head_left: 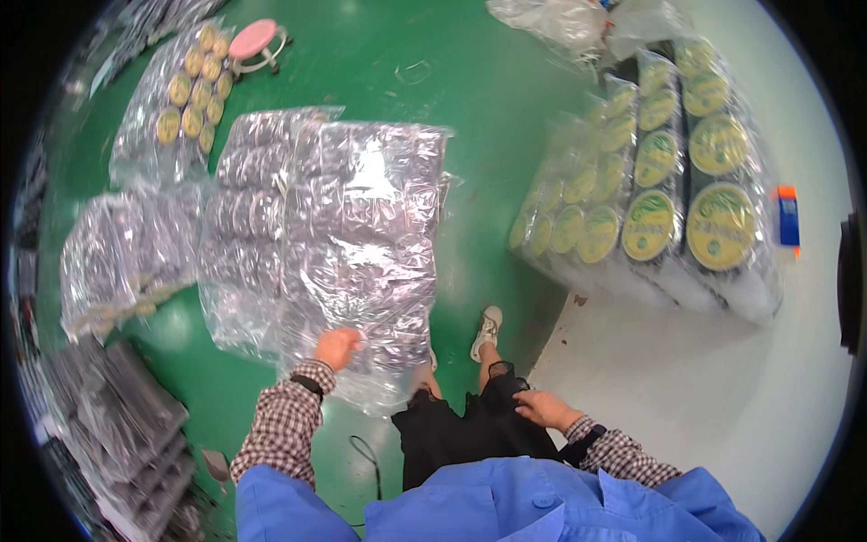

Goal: The person repeatedly places stacks of round, labeled items into clear plastic bags, folds the tops, and seals them with a handheld tape dispenser. Sealed packages are stacked on the floor to the right.

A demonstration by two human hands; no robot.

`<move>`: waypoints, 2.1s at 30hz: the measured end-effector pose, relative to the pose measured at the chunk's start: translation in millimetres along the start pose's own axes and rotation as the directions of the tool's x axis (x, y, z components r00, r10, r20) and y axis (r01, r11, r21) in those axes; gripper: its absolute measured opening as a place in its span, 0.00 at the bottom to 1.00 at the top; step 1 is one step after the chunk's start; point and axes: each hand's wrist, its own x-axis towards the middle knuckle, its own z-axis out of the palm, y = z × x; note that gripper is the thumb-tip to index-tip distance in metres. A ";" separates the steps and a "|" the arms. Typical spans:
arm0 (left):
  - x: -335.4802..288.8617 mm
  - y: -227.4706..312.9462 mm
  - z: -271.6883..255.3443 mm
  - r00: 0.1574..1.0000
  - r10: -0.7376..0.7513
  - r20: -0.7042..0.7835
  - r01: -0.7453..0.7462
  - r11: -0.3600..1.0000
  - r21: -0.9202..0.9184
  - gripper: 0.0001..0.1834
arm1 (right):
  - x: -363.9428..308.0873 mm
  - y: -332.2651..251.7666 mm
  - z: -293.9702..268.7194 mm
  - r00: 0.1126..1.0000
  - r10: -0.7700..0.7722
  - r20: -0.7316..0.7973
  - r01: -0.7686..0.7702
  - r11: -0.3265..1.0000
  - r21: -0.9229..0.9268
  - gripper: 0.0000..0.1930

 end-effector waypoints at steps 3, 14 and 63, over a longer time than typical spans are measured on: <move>47.0 107.9 -66.1 1.000 -0.026 0.018 0.030 0.950 -0.309 0.06 | -10.9 13.4 7.1 0.975 0.191 -0.110 -0.166 0.965 0.201 0.37; 89.3 338.9 -205.7 0.975 -0.215 -0.057 -0.101 -0.199 -0.975 0.04 | -110.4 -107.9 -162.4 0.691 0.255 -0.677 0.485 0.530 0.695 0.43; 80.4 465.8 -145.3 0.805 0.483 -0.345 -0.516 0.856 -0.003 0.23 | 107.2 62.8 -140.2 0.781 -0.492 -0.386 0.294 0.834 -0.467 0.42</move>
